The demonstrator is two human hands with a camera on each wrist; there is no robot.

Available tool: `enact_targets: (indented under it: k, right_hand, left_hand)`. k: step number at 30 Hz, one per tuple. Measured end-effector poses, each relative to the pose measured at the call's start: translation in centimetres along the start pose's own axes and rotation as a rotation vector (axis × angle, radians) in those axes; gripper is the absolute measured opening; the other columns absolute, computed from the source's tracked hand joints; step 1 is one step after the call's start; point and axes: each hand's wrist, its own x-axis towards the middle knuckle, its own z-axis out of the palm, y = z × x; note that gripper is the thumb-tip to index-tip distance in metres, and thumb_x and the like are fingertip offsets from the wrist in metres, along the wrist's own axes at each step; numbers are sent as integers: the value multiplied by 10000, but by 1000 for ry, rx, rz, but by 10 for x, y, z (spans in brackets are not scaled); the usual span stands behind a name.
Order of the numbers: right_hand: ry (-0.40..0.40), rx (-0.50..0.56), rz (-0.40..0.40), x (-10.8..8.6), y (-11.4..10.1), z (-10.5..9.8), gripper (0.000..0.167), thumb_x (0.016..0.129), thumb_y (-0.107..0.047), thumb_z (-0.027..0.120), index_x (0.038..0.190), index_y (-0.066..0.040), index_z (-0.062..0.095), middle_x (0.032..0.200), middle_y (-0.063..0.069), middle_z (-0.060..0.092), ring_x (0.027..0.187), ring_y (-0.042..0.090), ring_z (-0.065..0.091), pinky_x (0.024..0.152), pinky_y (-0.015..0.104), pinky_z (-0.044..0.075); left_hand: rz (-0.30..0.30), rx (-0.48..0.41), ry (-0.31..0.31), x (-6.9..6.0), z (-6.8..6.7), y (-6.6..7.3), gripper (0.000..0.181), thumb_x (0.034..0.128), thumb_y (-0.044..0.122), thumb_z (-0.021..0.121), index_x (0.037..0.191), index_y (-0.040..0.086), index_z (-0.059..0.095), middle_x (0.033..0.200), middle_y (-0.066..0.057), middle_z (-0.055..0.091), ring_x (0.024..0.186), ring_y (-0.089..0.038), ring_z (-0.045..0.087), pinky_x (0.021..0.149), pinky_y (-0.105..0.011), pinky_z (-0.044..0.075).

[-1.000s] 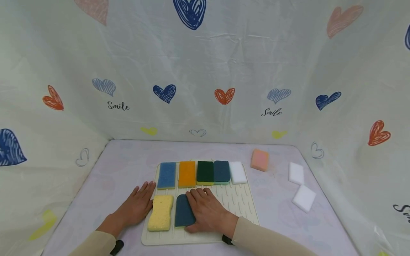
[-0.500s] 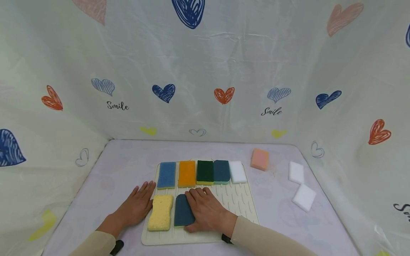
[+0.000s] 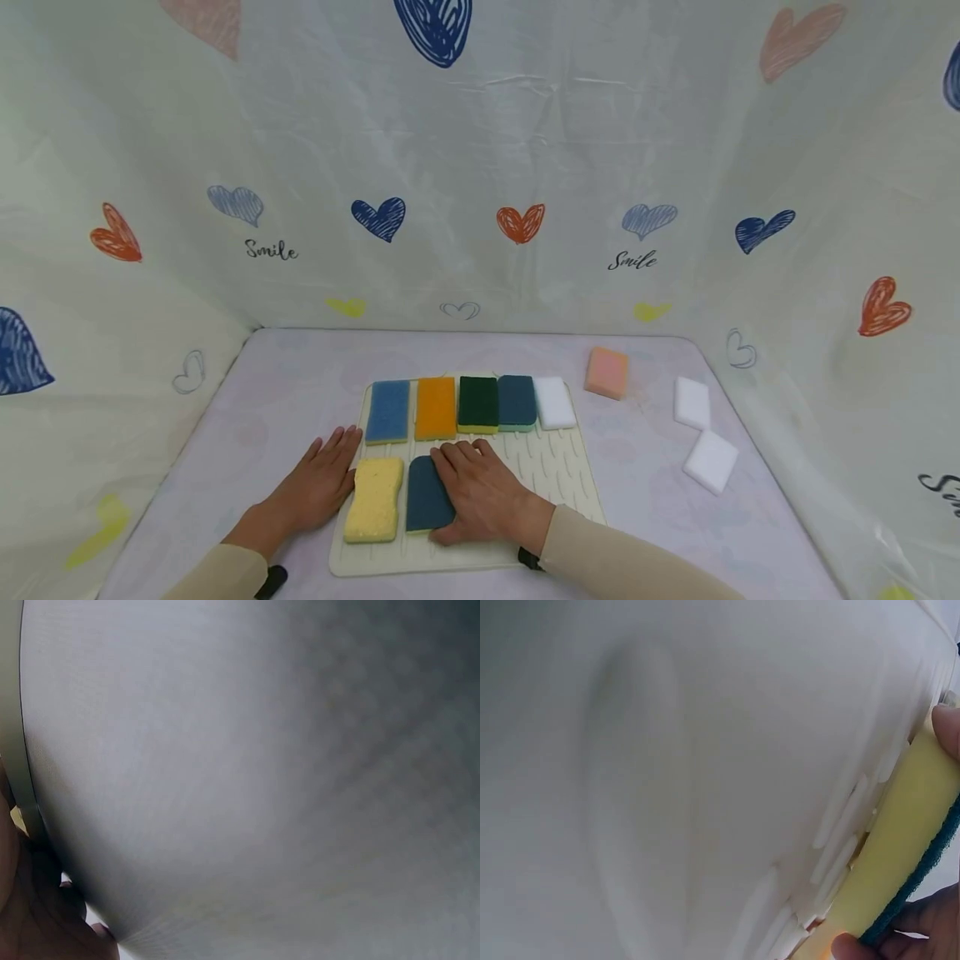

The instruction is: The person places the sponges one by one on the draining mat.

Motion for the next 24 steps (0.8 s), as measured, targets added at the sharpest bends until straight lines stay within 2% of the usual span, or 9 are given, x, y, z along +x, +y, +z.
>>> enact_targets:
  k: [7, 13, 18, 24]
  right_hand:
    - [-33, 24, 13, -1, 3, -8, 1178, 819, -976, 436, 1644, -137, 369, 1611, 65, 461, 1416, 213, 494, 1111, 427, 433]
    - [66, 32, 2, -8, 16, -23, 1111, 859, -931, 469, 1614, -117, 428, 1578, 62, 512, 1396, 218, 527, 1134, 442, 444]
    - [175, 10, 31, -18, 42, -32, 1034, 897, -851, 554, 1582, -82, 462, 1534, 83, 544, 1347, 239, 551, 1116, 466, 455]
    - [252, -65, 120, -31, 91, -39, 1009, 883, -764, 681, 1546, -31, 482, 1479, 133, 572, 1314, 297, 568, 1114, 517, 464]
  left_hand:
    - [-4, -13, -5, 0, 0, -1, 628, 1115, 252, 529, 1626, -52, 325, 1665, -261, 371, 1546, -485, 329, 1216, -693, 279]
    - [-16, -18, -13, 0, 2, -1, 638, 1114, 256, 526, 1633, -46, 311, 1672, -254, 360, 1554, -486, 311, 1223, -694, 261]
    - [-17, -20, -10, 0, 1, 0, 642, 1115, 258, 527, 1638, -39, 305, 1681, -244, 350, 1560, -476, 304, 1229, -690, 256]
    - [-20, -13, -19, 0, 0, 2, 629, 1118, 256, 520, 1631, -45, 318, 1674, -253, 358, 1555, -483, 311, 1221, -696, 263]
